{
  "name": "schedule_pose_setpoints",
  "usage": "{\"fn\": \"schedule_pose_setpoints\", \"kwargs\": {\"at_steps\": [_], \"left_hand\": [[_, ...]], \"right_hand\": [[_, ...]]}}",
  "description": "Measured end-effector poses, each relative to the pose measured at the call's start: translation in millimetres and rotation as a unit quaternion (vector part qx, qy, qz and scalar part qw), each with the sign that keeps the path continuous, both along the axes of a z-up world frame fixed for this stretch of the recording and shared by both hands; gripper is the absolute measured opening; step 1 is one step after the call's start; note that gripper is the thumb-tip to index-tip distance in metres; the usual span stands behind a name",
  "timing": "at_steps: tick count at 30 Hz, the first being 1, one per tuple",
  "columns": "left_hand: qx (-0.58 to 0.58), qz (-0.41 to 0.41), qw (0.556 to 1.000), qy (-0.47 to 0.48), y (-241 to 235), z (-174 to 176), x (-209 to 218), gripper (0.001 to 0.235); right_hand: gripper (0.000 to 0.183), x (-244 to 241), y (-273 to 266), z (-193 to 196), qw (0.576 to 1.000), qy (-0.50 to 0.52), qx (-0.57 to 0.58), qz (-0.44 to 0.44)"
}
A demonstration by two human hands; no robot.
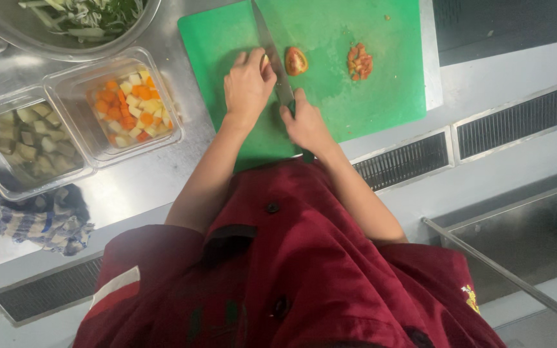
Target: The person dices a tomato on a green cutting board using a knife, then gathers the pieces and puts them into a small metal container.
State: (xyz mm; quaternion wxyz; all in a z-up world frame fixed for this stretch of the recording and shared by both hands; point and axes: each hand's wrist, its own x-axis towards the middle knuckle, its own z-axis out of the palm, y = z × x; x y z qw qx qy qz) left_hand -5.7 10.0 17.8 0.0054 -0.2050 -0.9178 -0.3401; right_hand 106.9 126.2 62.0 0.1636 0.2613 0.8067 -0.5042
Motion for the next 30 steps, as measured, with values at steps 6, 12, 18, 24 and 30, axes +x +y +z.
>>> {"fn": "schedule_pose_setpoints", "kwargs": {"at_steps": [6,12,18,24,30], "left_hand": [[0.023,-0.031,0.999,0.012,-2,9,1,0.019],[0.003,-0.056,0.997,0.054,-2,14,11,0.023],[-0.017,-0.059,0.996,0.07,1,5,12,0.02],[-0.002,-0.071,0.996,0.053,-2,-1,7,0.017],[0.056,-0.119,0.991,-0.02,-13,-1,-8,0.015]], "right_hand": [[0.035,11,3,-29,0.996,0.056,0.066,0.02],[0.033,18,4,-29,0.986,0.105,0.123,0.031],[0.032,20,8,-21,0.988,0.108,0.104,0.034],[0.034,20,10,-21,0.989,0.099,0.1,0.044],[0.034,18,10,-19,0.988,0.099,0.105,0.051]]}}
